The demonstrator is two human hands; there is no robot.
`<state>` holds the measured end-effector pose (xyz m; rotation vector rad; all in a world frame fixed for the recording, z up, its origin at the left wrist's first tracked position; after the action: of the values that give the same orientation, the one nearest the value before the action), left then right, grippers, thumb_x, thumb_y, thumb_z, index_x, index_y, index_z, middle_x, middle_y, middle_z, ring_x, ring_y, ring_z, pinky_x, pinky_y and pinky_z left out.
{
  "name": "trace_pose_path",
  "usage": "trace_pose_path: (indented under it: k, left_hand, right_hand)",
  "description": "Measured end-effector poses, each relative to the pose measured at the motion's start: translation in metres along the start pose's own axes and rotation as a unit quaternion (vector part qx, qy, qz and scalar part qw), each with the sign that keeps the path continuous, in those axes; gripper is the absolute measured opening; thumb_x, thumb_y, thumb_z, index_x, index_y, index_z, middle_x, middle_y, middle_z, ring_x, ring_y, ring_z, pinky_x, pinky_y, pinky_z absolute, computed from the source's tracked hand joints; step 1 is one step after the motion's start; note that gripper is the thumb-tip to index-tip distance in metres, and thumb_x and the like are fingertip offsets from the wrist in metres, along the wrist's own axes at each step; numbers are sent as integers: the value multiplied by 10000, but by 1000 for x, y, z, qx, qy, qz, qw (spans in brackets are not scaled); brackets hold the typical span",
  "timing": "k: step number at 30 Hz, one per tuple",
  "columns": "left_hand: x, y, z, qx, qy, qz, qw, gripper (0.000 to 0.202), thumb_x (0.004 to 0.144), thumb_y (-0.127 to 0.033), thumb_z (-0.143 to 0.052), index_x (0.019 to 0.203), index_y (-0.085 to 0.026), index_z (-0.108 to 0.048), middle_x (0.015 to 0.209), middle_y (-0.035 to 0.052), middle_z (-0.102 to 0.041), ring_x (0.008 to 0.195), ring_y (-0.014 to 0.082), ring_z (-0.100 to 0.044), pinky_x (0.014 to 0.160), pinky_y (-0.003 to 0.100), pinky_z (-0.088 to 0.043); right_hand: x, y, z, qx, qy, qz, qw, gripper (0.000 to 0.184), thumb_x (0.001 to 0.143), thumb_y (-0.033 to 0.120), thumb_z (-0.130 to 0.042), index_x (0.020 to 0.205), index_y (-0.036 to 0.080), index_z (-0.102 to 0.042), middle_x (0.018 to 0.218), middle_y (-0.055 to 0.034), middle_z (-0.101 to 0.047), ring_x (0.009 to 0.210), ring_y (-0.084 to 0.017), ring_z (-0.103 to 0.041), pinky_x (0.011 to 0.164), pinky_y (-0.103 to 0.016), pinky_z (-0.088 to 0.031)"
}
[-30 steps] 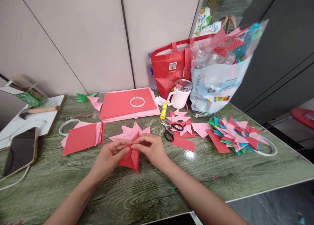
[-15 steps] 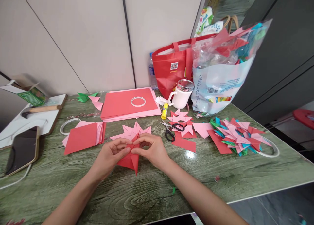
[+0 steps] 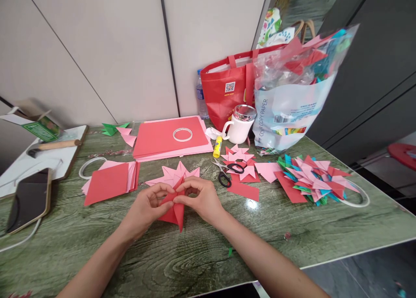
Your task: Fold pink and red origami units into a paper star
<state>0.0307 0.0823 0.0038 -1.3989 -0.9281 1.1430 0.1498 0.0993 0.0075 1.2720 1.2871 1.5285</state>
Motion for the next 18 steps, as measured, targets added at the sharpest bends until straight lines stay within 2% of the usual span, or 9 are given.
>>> trace_pose_path:
  k: [3, 10, 14, 18]
  left_hand:
    - [-1, 1, -2, 29, 11, -4, 1000, 244, 621, -161, -685, 841, -153, -580, 866, 34, -642, 769, 146, -594, 606, 207, -444]
    - [1, 6, 1, 41, -13, -27, 999, 174, 651, -186, -672, 761, -158, -541, 770, -1, -576, 711, 120, -531, 607, 206, -422]
    - [1, 4, 1, 38, -26, -45, 998, 168, 654, -182, -666, 735, -164, -521, 708, -29, -534, 619, 90, -475, 540, 181, -371]
    - [-2, -1, 1, 68, -40, -55, 995, 133, 668, -190, -650, 724, -172, -530, 684, -41, -521, 539, 71, -424, 467, 168, -306]
  right_hand:
    - [-1, -2, 0, -8, 2, -1, 1000, 164, 625, 328, -765, 719, 211, -700, 739, -19, -631, 697, -154, -577, 616, -274, -469]
    - [-1, 1, -4, -10, 16, -7, 1000, 119, 673, 308, -731, 709, 203, -689, 743, -22, -639, 712, -159, -581, 639, -278, -463]
    - [1, -8, 1, 67, -10, -71, 995, 138, 686, 299, -719, 746, 198, -648, 702, 6, -641, 649, -127, -581, 628, -259, -459]
    - [0, -23, 1, 188, -18, -151, 970, 273, 634, 312, -761, 866, 200, -670, 685, 18, -659, 601, -105, -579, 633, -260, -469]
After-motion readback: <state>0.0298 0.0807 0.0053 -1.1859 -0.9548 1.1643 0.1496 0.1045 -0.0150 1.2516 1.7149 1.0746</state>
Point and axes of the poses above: each hand's wrist, its own x-axis towards the middle knuckle, its own z-axis out of the back of the hand, y = z × x, the point moved 9 cm from there along x, towards the middle knuckle
